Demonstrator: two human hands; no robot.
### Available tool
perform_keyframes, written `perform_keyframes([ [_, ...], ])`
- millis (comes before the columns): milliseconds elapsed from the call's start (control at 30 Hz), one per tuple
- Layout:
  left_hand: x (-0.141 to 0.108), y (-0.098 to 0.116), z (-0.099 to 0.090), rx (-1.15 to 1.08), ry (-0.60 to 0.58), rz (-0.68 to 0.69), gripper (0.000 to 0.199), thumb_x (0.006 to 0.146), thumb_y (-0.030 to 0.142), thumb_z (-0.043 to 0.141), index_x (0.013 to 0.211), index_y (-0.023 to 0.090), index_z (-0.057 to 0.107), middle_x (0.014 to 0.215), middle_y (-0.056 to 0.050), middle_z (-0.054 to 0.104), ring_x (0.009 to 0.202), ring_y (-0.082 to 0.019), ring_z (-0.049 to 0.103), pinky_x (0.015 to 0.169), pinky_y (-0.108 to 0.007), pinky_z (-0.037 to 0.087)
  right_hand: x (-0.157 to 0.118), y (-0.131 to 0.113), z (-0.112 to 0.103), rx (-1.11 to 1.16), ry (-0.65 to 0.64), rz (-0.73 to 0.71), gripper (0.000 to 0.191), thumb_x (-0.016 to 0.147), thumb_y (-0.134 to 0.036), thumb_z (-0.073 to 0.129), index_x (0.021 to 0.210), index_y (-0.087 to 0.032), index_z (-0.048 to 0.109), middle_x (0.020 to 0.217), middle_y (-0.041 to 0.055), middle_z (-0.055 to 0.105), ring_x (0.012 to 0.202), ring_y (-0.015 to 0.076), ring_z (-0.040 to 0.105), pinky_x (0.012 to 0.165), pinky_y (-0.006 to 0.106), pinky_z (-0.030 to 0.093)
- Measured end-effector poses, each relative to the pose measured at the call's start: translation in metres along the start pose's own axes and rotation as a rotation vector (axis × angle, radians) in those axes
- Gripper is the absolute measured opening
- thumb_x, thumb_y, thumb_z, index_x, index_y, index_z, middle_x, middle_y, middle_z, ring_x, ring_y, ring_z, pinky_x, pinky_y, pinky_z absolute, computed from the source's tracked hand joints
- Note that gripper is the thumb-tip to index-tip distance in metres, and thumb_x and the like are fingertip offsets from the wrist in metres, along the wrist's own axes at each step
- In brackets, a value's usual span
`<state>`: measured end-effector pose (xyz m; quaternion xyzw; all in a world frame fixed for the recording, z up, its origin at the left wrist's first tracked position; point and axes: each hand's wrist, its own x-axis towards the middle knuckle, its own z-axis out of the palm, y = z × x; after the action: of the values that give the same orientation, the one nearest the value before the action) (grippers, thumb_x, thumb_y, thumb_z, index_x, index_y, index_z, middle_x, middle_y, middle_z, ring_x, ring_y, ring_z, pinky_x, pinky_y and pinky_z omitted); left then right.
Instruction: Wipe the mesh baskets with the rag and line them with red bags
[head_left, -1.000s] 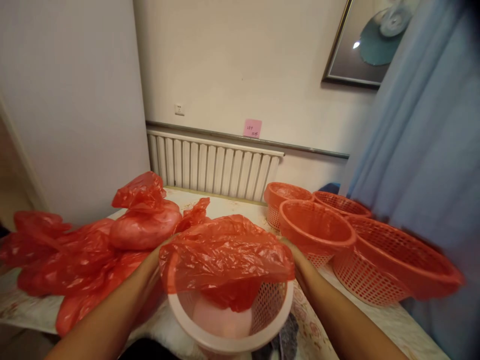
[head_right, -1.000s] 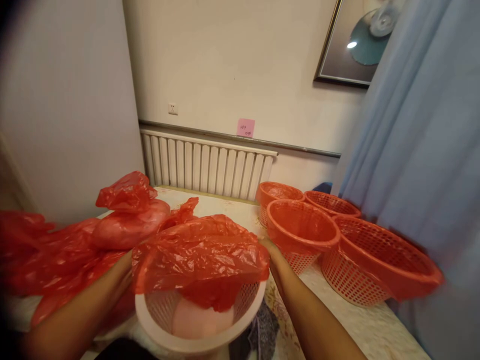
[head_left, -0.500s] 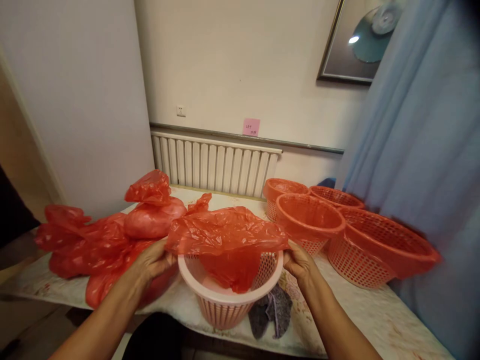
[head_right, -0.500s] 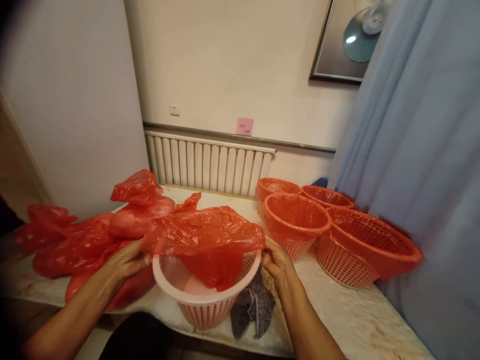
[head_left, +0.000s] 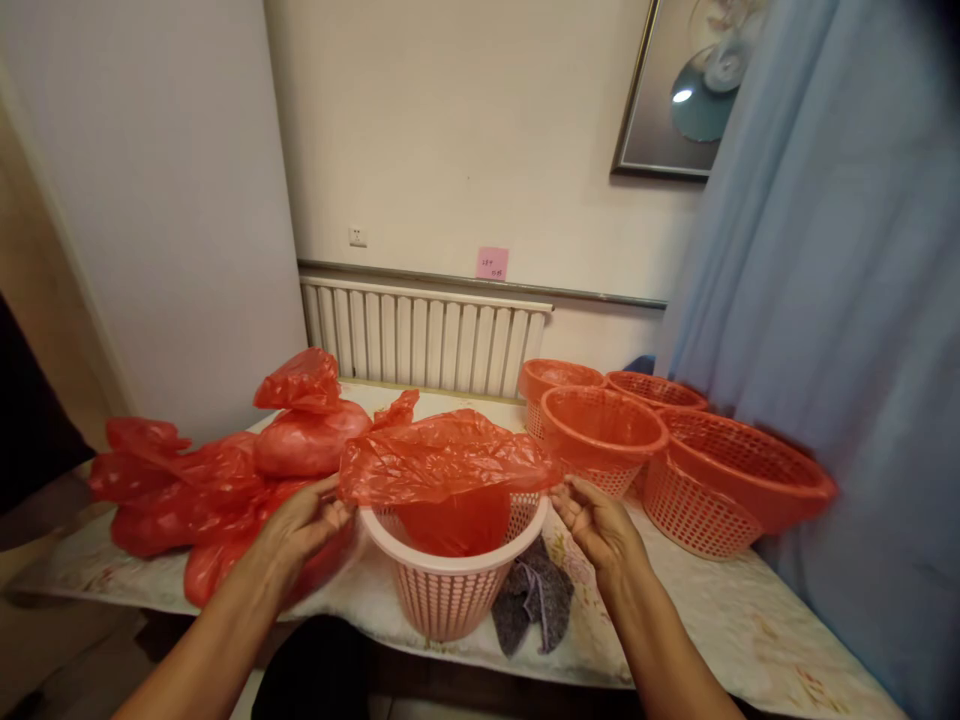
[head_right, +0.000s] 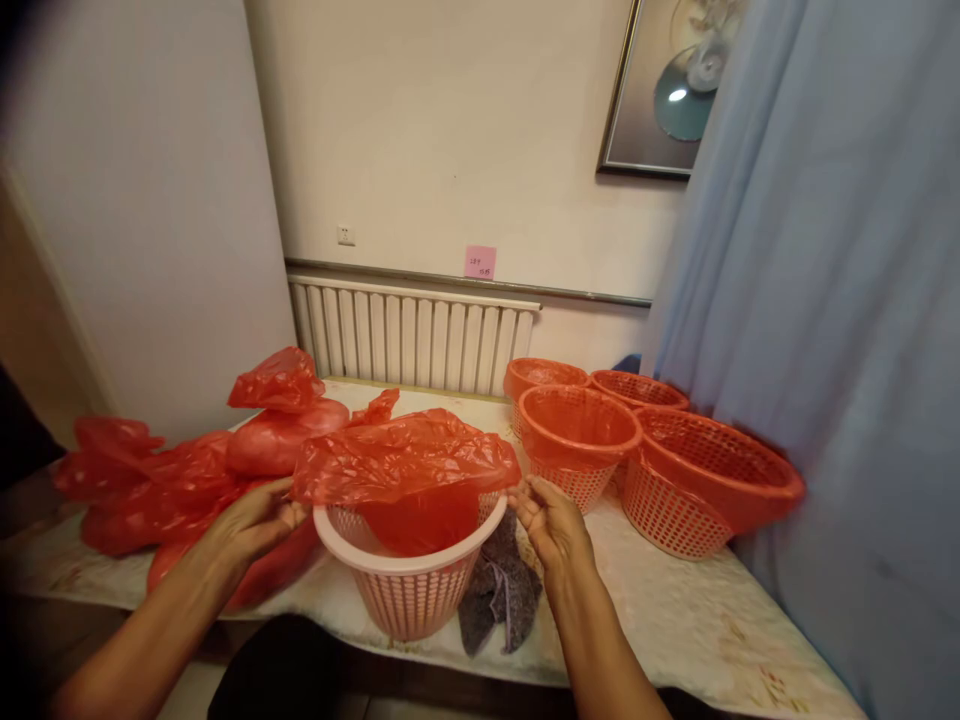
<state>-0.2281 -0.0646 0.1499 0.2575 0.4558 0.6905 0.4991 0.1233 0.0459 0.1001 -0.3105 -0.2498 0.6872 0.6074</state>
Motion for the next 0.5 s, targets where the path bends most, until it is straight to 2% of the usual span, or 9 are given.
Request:
perform_keyframes([
  [67,0.01,-0.004,-0.006,-0.059,0.026,-0.064,0.03,0.068,-0.006,0.064,0.085,0.019,0.068,0.064,0.0,0.068,0.066,-0.022,0.07,0.056,-0.025,0.059,-0.009,-0.001,0.003,-0.02,-0.012,0.012,0.017,0.067,-0.01,0.072,0.078,-0.013,0.059,0.07,0.0064,0.069,0.068,0.0201,0.072,0.066,0.029,0.062],
  [167,0.016,-0.01,-0.013,-0.144,0.003,-0.113,0.025,0.077,0.0,0.061,0.093,0.018,0.066,0.067,-0.001,0.068,0.06,-0.019,0.069,0.052,-0.023,0.058,-0.02,-0.001,0.006,0.002,-0.02,0.025,0.018,0.067,-0.009,0.072,0.081,-0.012,0.06,0.078,0.0092,0.07,0.079,0.0245,0.073,0.072,0.033,0.063],
  [267,0.017,-0.013,-0.018,-0.265,-0.007,-0.138,0.022,0.085,0.004,0.054,0.1,0.017,0.063,0.072,-0.004,0.07,0.06,-0.018,0.07,0.056,-0.024,0.06,-0.028,-0.002,0.01,0.078,-0.059,0.028,0.029,0.064,-0.008,0.074,0.09,-0.013,0.062,0.085,0.0094,0.07,0.09,0.0271,0.072,0.08,0.036,0.062],
  [400,0.019,-0.012,-0.019,-0.383,0.024,-0.151,0.017,0.091,0.01,0.052,0.105,0.015,0.06,0.078,-0.008,0.072,0.067,-0.021,0.073,0.063,-0.031,0.063,-0.039,-0.005,0.021,0.116,-0.181,0.004,0.052,0.062,-0.008,0.077,0.11,-0.019,0.06,0.085,0.0045,0.069,0.095,0.0244,0.07,0.089,0.04,0.058],
  [500,0.014,-0.009,-0.016,-0.384,0.018,-0.172,0.019,0.092,0.009,0.049,0.107,0.015,0.059,0.08,-0.009,0.072,0.069,-0.022,0.074,0.063,-0.032,0.063,-0.044,-0.007,0.031,0.118,-0.228,0.001,0.047,0.065,-0.009,0.076,0.108,-0.02,0.061,0.071,-0.0016,0.065,0.088,0.0197,0.071,0.095,0.041,0.055],
])
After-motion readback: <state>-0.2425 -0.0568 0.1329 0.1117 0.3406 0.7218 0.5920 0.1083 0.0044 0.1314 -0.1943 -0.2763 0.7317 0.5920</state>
